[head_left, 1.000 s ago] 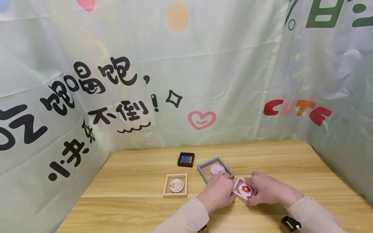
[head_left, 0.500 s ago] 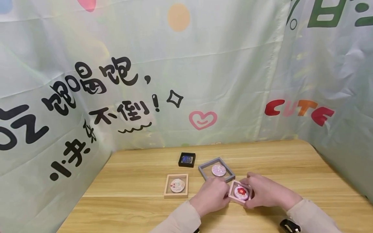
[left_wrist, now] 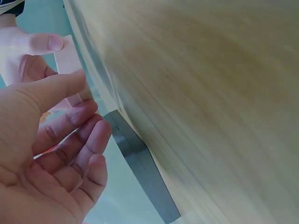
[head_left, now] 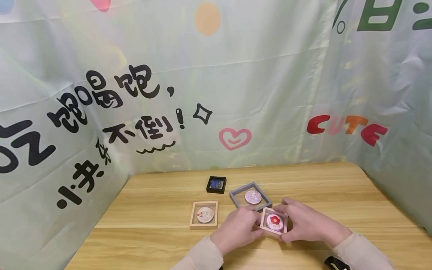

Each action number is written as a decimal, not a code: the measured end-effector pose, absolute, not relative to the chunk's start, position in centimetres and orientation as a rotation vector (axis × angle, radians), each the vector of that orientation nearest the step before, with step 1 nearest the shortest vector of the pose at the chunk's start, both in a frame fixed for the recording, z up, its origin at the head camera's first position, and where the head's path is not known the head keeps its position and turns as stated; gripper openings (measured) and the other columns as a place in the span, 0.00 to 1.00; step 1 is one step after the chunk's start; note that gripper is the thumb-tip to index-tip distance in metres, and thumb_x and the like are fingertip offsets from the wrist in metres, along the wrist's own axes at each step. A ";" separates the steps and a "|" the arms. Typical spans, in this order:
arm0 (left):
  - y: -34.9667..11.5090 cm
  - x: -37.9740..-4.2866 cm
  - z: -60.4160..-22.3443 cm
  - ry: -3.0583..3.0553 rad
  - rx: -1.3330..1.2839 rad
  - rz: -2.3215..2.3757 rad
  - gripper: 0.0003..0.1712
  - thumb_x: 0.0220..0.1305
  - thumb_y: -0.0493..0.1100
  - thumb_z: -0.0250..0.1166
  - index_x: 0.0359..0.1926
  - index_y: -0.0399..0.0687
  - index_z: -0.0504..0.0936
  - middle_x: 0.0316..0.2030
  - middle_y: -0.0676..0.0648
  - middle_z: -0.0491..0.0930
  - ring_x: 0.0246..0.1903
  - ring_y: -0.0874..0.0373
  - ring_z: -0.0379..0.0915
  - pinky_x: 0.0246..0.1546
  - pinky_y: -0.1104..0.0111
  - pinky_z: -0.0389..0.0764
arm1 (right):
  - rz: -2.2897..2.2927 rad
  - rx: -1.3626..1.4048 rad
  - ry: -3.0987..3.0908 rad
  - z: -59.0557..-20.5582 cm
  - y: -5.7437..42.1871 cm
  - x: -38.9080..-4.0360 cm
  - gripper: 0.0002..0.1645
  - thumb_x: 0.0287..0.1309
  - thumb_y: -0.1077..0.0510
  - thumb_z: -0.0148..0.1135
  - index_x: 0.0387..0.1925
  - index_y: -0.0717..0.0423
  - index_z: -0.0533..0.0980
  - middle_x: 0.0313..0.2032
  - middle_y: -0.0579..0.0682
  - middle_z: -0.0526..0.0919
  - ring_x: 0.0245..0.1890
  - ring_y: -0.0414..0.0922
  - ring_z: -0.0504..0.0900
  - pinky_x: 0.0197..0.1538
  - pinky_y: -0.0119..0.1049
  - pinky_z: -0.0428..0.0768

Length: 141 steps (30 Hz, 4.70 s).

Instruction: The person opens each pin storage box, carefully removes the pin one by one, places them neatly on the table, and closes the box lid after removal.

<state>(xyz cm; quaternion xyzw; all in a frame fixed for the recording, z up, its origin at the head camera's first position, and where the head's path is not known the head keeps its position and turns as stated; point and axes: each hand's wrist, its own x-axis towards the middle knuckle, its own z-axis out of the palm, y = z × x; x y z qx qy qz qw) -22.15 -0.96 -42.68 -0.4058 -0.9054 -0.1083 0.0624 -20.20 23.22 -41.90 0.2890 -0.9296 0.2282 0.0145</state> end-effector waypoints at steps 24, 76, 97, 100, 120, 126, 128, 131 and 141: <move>-4.5 -20.3 -41.8 -2.674 -1.167 -0.688 0.25 0.68 0.60 0.74 0.53 0.47 0.86 0.46 0.51 0.86 0.41 0.67 0.80 0.42 0.82 0.81 | 0.779 0.952 -2.782 -39.2 21.2 -18.8 0.45 0.39 0.51 0.82 0.63 0.60 0.82 0.40 0.38 0.73 0.37 0.33 0.71 0.37 0.26 0.74; -8.0 -18.5 -41.5 -2.488 -1.027 -1.630 0.37 0.56 0.50 0.85 0.66 0.57 0.81 0.56 0.55 0.87 0.55 0.63 0.84 0.62 0.63 0.87 | 0.769 0.958 -2.566 -37.7 17.6 -16.5 0.38 0.48 0.40 0.84 0.59 0.48 0.84 0.48 0.30 0.75 0.43 0.28 0.74 0.43 0.27 0.82; -7.9 -18.3 -41.3 -2.480 -1.056 -1.778 0.38 0.57 0.45 0.84 0.67 0.59 0.79 0.57 0.53 0.86 0.56 0.62 0.84 0.64 0.67 0.84 | 0.755 0.970 -2.540 -37.8 17.5 -16.6 0.35 0.46 0.41 0.84 0.57 0.42 0.84 0.50 0.29 0.75 0.45 0.29 0.74 0.44 0.29 0.83; -7.9 -18.3 -41.3 -2.481 -1.052 -1.807 0.38 0.56 0.45 0.84 0.67 0.59 0.79 0.56 0.53 0.86 0.55 0.62 0.85 0.64 0.67 0.84 | 0.748 0.984 -2.528 -37.8 17.5 -16.6 0.35 0.45 0.42 0.84 0.56 0.43 0.84 0.49 0.29 0.75 0.45 0.29 0.74 0.44 0.28 0.83; -7.9 -18.3 -41.7 -2.423 -1.017 -1.949 0.38 0.55 0.40 0.84 0.66 0.59 0.81 0.53 0.51 0.89 0.51 0.60 0.86 0.64 0.67 0.85 | 0.711 1.053 -2.509 -37.4 17.4 -16.9 0.33 0.50 0.36 0.81 0.55 0.44 0.85 0.46 0.29 0.74 0.42 0.28 0.72 0.42 0.25 0.79; -7.9 -18.4 -41.8 -2.420 -1.003 -1.975 0.38 0.55 0.40 0.84 0.66 0.57 0.81 0.52 0.50 0.89 0.52 0.60 0.86 0.65 0.65 0.84 | 0.715 1.068 -2.512 -37.3 17.4 -17.0 0.32 0.53 0.34 0.79 0.55 0.45 0.85 0.46 0.30 0.74 0.42 0.28 0.72 0.42 0.25 0.79; -7.9 -18.4 -41.8 -2.420 -0.998 -1.982 0.38 0.55 0.40 0.84 0.66 0.57 0.81 0.53 0.50 0.89 0.52 0.60 0.86 0.65 0.66 0.84 | 0.713 1.066 -2.515 -37.3 17.4 -17.0 0.33 0.54 0.34 0.78 0.55 0.46 0.85 0.46 0.30 0.74 0.42 0.28 0.72 0.42 0.25 0.79; -7.9 -18.4 -41.9 -2.418 -0.995 -1.989 0.38 0.55 0.40 0.84 0.66 0.57 0.81 0.53 0.50 0.89 0.52 0.60 0.86 0.65 0.66 0.84 | 0.713 1.062 -2.521 -37.3 17.4 -16.9 0.33 0.53 0.34 0.79 0.55 0.46 0.85 0.46 0.30 0.74 0.42 0.28 0.72 0.42 0.25 0.79; -7.8 -18.3 -41.9 -2.410 -0.970 -2.008 0.37 0.55 0.40 0.84 0.65 0.55 0.81 0.52 0.50 0.89 0.51 0.60 0.86 0.64 0.67 0.85 | 0.730 1.062 -2.536 -37.1 17.5 -16.9 0.33 0.53 0.35 0.79 0.56 0.46 0.85 0.46 0.30 0.74 0.42 0.27 0.73 0.43 0.26 0.80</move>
